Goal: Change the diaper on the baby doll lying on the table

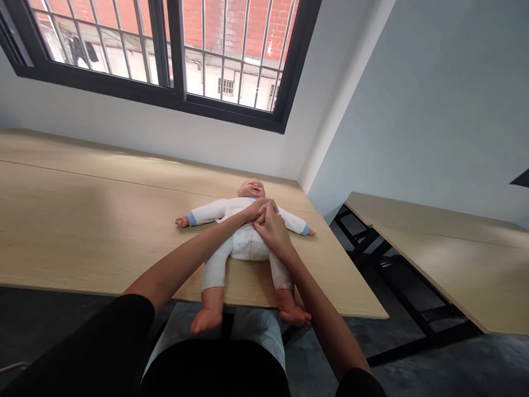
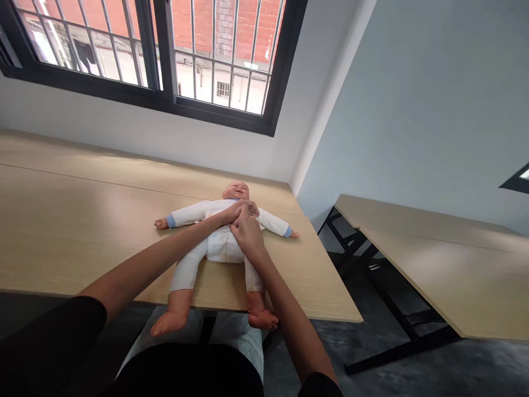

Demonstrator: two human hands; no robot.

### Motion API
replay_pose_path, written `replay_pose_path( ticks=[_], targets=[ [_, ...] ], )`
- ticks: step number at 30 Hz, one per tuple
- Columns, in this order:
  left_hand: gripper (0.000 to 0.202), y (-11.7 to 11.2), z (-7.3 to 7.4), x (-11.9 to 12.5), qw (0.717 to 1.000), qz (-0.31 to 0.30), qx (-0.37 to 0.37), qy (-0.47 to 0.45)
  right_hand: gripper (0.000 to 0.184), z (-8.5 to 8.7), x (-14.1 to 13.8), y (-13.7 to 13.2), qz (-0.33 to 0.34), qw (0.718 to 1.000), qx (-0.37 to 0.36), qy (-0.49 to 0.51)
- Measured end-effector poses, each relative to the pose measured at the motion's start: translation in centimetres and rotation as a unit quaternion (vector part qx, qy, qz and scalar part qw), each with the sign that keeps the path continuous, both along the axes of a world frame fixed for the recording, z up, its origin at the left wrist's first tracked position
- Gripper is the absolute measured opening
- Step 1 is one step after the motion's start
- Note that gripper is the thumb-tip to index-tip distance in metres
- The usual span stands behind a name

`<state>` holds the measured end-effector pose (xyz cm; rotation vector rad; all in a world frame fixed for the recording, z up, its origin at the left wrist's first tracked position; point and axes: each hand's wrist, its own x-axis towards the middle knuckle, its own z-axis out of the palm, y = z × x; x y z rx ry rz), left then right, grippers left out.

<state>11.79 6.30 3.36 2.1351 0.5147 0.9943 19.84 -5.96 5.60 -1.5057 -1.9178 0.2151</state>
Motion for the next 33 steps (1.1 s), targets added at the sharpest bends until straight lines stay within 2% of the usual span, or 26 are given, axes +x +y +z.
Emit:
replay_pose_path(
  ticks=[2,4,7,9,11,13,15,18,22,25,29,33],
  targets=[
    [0.016,0.0,0.2,0.0,0.999,0.008,-0.016,-0.041,0.022,-0.9,-0.3,-1.0,0.041,0.999,-0.021,0.009],
    [0.02,-0.1,0.6,-0.8,0.996,0.036,-0.021,-0.08,0.027,-1.7,-0.2,-2.5,0.107,0.994,-0.02,0.006],
    [0.021,-0.9,1.5,-3.8,0.991,0.069,-0.018,-0.115,0.04,-2.0,1.0,-4.9,0.195,0.981,0.024,-0.009],
    [0.02,-1.7,1.8,-6.6,0.99,0.084,-0.017,-0.114,0.039,-1.7,2.3,-5.8,0.177,0.981,0.076,0.026],
    [0.019,-2.6,1.8,-9.6,0.988,0.111,-0.02,-0.105,0.035,-1.2,3.6,-6.0,0.121,0.982,0.121,0.082],
    [0.02,-3.3,1.5,-12.2,0.985,0.153,-0.031,-0.073,0.032,-1.2,4.3,-5.5,0.088,0.984,0.13,0.089],
    [0.021,-3.9,1.0,-14.2,0.983,0.17,-0.057,-0.037,0.034,-1.7,4.3,-4.8,0.098,0.99,0.096,0.034],
    [0.02,-4.4,0.3,-16.1,0.983,0.154,-0.098,0.035,0.04,-3.0,3.3,-3.9,0.12,0.989,0.049,-0.076],
    [0.021,-4.9,-0.2,-16.9,0.981,0.112,-0.117,0.108,0.04,-3.7,2.1,-4.1,0.093,0.979,0.054,-0.171],
    [0.021,-5.2,-0.9,-16.3,0.98,0.097,-0.116,0.13,0.042,-3.5,2.3,-4.5,0.077,0.976,0.052,-0.195],
    [0.031,-5.7,-2.6,-14.3,0.982,0.101,-0.103,0.122,0.055,-3.7,3.4,-4.7,0.086,0.978,0.035,-0.189],
    [0.025,-5.6,-3.7,-13.4,0.982,0.131,-0.091,0.101,0.055,-4.4,4.3,-4.5,0.102,0.984,0.037,-0.14]
  ],
)
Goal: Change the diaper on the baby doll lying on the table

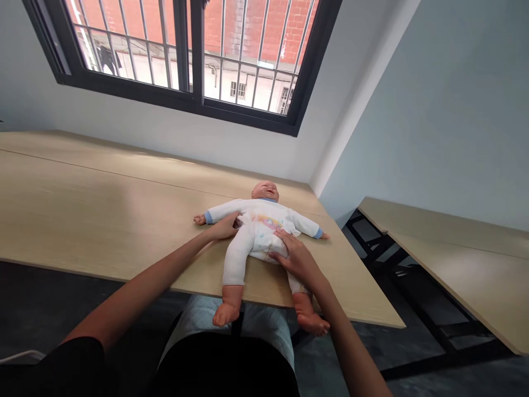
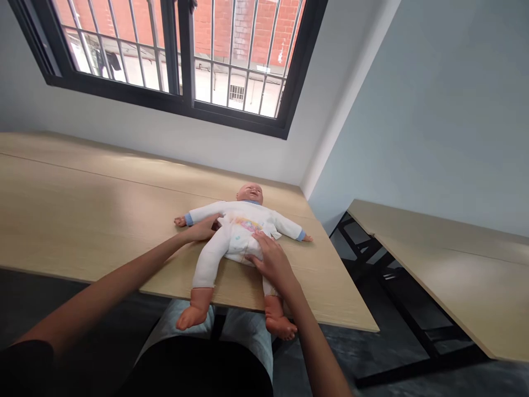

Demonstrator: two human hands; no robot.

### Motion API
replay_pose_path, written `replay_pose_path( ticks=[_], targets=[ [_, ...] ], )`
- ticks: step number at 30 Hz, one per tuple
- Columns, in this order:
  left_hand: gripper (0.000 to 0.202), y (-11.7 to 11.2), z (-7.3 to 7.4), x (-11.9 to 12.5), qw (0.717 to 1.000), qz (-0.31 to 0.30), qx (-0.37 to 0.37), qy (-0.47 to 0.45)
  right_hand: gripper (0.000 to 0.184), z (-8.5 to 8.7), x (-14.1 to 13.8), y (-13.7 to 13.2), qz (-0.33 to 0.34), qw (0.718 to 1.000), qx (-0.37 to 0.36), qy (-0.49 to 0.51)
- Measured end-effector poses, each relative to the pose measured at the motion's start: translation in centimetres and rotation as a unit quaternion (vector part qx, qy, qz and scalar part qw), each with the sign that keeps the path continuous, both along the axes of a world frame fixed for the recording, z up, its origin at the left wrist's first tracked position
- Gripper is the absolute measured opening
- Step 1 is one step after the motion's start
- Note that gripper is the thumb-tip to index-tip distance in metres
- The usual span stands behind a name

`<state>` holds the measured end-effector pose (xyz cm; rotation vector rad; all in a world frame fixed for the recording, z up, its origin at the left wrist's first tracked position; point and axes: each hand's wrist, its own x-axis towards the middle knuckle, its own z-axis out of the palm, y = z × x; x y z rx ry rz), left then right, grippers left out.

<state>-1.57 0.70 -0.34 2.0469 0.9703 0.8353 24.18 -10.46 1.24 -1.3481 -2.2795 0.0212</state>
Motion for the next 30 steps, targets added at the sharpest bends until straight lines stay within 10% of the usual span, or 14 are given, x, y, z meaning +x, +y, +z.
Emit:
replay_pose_path(
  ticks=[16,30],
  targets=[
    [0.019,-0.5,-0.2,-0.8,0.995,0.054,0.082,0.024,0.054,-0.3,0.1,0.0,0.011,1.0,-0.001,0.016],
    [0.02,0.2,2.0,-3.9,0.989,0.142,-0.017,-0.028,0.059,4.8,-6.7,3.9,0.076,0.987,-0.029,-0.141]
  ],
)
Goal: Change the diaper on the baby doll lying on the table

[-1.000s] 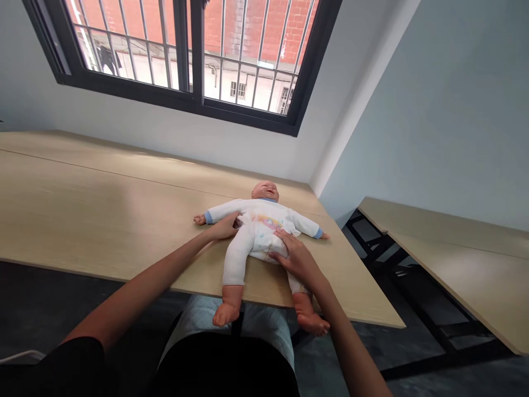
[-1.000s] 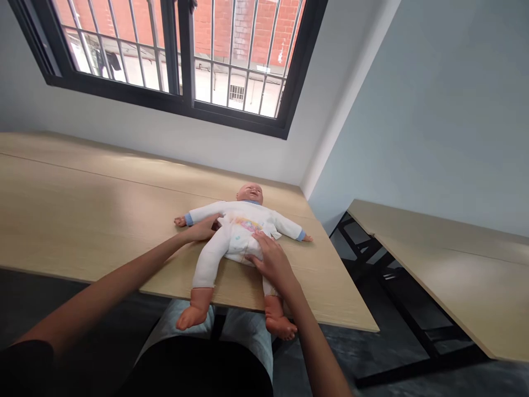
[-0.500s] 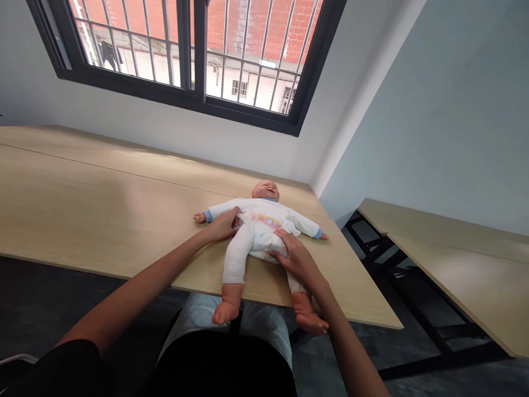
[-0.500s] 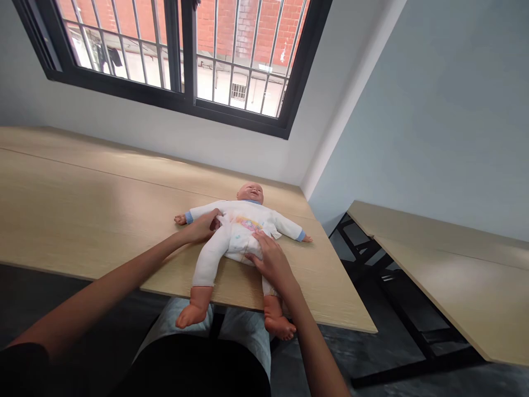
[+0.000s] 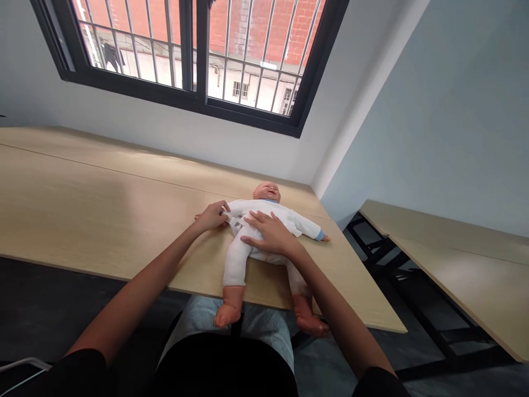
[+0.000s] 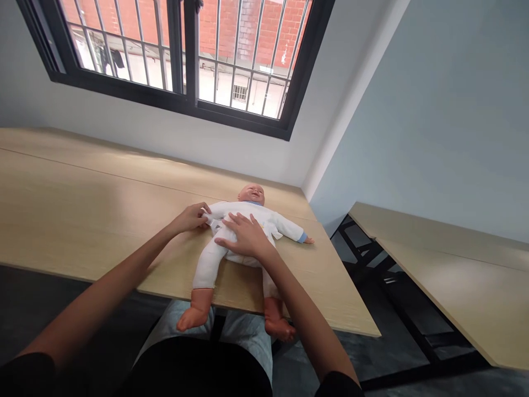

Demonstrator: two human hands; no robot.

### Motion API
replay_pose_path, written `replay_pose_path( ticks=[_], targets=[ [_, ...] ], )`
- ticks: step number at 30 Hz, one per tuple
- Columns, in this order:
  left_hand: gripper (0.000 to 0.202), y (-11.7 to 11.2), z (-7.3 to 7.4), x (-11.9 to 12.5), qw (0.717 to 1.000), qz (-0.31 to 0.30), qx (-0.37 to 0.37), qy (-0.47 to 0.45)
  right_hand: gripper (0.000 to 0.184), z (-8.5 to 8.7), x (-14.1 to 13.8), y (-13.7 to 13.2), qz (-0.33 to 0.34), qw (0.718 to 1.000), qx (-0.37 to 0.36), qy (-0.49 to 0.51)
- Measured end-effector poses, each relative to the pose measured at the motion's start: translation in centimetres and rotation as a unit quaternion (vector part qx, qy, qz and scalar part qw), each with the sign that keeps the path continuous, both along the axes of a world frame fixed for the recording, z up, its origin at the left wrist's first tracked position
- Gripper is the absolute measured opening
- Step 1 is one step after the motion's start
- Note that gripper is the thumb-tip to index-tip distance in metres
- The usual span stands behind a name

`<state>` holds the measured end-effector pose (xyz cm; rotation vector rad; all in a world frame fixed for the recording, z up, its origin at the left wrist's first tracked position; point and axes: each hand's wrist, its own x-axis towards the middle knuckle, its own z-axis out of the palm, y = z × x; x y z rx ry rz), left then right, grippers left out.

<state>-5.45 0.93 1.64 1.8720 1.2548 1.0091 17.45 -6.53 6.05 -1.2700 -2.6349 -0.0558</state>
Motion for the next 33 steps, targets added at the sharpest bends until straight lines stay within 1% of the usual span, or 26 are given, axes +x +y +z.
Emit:
replay_pose_path(
  ticks=[3,7,10,13,15,18,20,23,25,27,29,31,33],
  targets=[
    [0.016,-0.1,0.6,-0.5,0.999,-0.016,-0.028,-0.029,0.055,-0.6,-1.5,1.4,-0.023,0.998,-0.038,-0.034],
    [0.014,-0.8,1.7,-0.7,0.995,-0.053,-0.047,-0.064,0.045,-1.6,-1.7,2.7,-0.076,0.996,-0.042,-0.038],
    [0.016,-1.6,2.4,-0.2,0.99,-0.081,-0.063,-0.096,0.052,-2.0,-1.5,3.1,-0.13,0.991,-0.026,-0.032],
    [0.018,-2.3,3.1,1.4,0.986,-0.116,-0.056,-0.108,0.059,-2.3,-2.1,3.2,-0.172,0.984,-0.029,-0.039],
    [0.019,-2.5,3.7,3.0,0.988,-0.134,-0.021,-0.079,0.059,-2.3,-2.8,3.3,-0.177,0.982,-0.04,-0.047],
    [0.02,-2.4,4.3,5.4,0.99,-0.131,0.039,-0.037,0.058,-2.2,-3.5,3.7,-0.167,0.984,-0.056,-0.029],
    [0.02,-2.1,4.3,6.3,0.988,-0.138,0.04,-0.05,0.055,-2.0,-3.2,4.0,-0.139,0.988,-0.066,0.015],
    [0.03,-1.6,3.6,6.7,0.975,-0.188,-0.014,-0.116,0.053,-1.8,-2.1,3.6,-0.104,0.983,-0.073,0.136],
    [0.036,-1.3,3.1,6.7,0.968,-0.201,-0.021,-0.149,0.059,-2.0,-1.0,2.9,-0.122,0.966,-0.037,0.224],
    [0.036,-1.2,2.7,6.6,0.968,-0.187,-0.003,-0.165,0.056,-2.3,-0.1,2.0,-0.158,0.948,0.016,0.274],
    [0.035,-1.2,2.6,6.7,0.97,-0.178,0.014,-0.166,0.044,-2.7,0.6,1.3,-0.175,0.942,0.03,0.283],
    [0.036,-1.3,2.6,7.1,0.971,-0.185,0.024,-0.151,0.034,-3.0,0.8,1.0,-0.165,0.948,0.012,0.27],
    [0.035,-1.5,2.5,7.6,0.971,-0.201,0.032,-0.126,0.029,-3.1,0.7,1.1,-0.162,0.955,0.003,0.248]
  ],
)
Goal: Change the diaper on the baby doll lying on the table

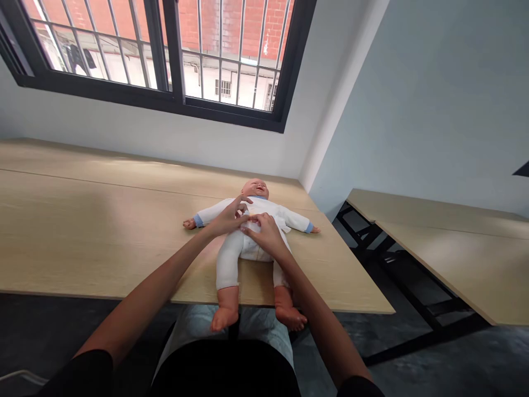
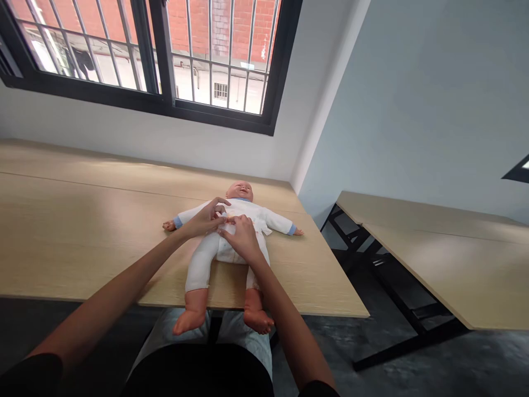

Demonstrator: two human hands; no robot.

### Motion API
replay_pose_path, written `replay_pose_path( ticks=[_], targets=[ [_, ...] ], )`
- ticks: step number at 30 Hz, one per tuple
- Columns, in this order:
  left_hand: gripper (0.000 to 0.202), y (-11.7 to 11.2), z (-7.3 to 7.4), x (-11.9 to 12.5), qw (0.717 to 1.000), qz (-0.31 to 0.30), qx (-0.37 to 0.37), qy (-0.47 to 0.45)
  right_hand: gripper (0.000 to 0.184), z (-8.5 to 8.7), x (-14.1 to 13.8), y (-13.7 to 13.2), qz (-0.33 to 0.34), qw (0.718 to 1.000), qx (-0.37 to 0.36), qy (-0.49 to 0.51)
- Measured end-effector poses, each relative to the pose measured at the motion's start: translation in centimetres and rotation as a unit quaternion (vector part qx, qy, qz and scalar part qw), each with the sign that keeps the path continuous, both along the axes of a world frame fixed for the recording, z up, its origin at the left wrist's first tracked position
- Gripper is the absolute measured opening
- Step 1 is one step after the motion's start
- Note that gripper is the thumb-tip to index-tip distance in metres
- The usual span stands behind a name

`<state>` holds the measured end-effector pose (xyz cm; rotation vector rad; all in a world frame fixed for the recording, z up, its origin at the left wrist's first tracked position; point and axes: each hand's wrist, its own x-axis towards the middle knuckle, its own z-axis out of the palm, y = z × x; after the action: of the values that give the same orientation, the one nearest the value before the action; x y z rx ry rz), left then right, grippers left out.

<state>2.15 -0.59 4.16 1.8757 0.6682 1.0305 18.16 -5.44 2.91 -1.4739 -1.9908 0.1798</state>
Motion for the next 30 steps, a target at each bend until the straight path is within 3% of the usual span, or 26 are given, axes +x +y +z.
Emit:
replay_pose_path(
  ticks=[3,9,12,16,22,26,30],
  targets=[
    [0.036,-0.2,-0.4,0.7,1.0,-0.013,0.012,0.012,0.025,-0.1,-0.4,0.2,-0.024,1.0,-0.001,-0.012],
    [0.039,-0.3,-1.1,1.0,1.0,-0.011,-0.007,0.003,0.049,-0.3,-0.4,-0.1,-0.037,0.985,-0.009,0.167],
    [0.03,-0.5,-1.2,0.9,1.0,0.015,-0.011,-0.016,0.033,-0.2,-0.3,-0.1,-0.049,0.981,-0.014,0.186],
    [0.025,-0.8,-1.3,0.8,0.998,0.041,-0.011,-0.046,0.026,-0.1,-0.1,0.3,-0.054,0.982,-0.012,0.182],
    [0.036,-0.5,-1.2,0.0,0.991,0.073,0.087,0.077,0.025,-0.6,0.5,1.0,-0.042,0.964,-0.006,0.262],
    [0.05,-0.1,-1.0,-0.7,0.991,0.061,0.058,0.108,0.026,-0.9,0.4,1.1,-0.005,0.944,0.027,0.327],
    [0.05,0.1,-1.2,-1.2,0.99,0.059,0.056,0.112,0.023,-0.7,0.8,1.1,-0.057,0.96,0.035,0.271]
  ],
)
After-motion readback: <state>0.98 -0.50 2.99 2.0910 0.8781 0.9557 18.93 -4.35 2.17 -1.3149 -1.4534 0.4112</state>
